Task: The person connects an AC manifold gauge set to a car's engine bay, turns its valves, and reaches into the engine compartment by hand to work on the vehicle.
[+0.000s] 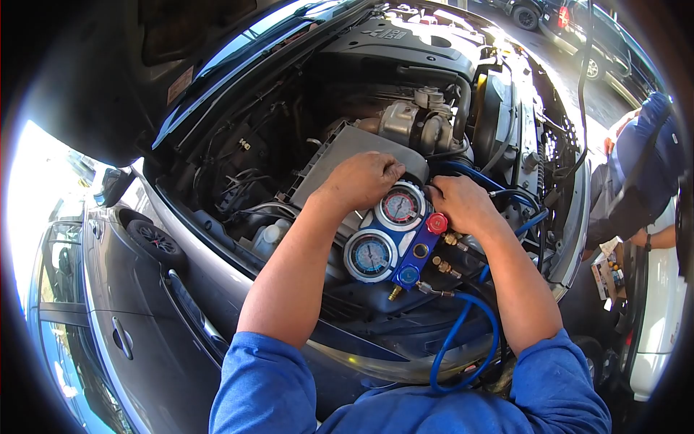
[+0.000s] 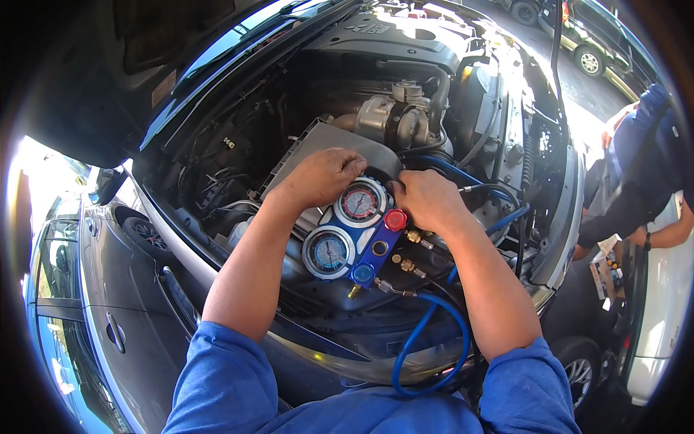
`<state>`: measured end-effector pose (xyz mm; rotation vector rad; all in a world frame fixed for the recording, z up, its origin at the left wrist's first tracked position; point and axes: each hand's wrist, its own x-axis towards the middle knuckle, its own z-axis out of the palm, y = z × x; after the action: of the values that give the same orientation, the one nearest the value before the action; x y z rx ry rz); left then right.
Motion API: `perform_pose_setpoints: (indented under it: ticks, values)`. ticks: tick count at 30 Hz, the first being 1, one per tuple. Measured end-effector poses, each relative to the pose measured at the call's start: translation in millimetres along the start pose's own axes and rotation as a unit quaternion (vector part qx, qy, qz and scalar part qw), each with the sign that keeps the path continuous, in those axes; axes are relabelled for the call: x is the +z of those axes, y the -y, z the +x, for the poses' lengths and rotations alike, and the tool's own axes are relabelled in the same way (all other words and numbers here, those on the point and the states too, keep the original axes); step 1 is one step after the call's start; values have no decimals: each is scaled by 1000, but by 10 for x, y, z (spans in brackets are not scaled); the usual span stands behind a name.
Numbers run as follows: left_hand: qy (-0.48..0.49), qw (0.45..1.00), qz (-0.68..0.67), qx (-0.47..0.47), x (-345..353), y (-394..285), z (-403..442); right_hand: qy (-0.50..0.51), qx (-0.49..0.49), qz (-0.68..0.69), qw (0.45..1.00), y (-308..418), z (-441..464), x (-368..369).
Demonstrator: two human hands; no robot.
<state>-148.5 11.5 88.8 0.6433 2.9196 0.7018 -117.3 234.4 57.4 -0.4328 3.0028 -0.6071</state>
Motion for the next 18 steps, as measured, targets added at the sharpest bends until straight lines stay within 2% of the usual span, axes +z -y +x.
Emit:
perform_pose_setpoints:
  ticks: [5,18]
  values:
    - [-30,999,2,25,66,78,21,6,8,3,1000,1,3,-5]
    - [-3,1000,-4,-9,-30,-48,-26,-8,-6,6,1000,-15,-4,11]
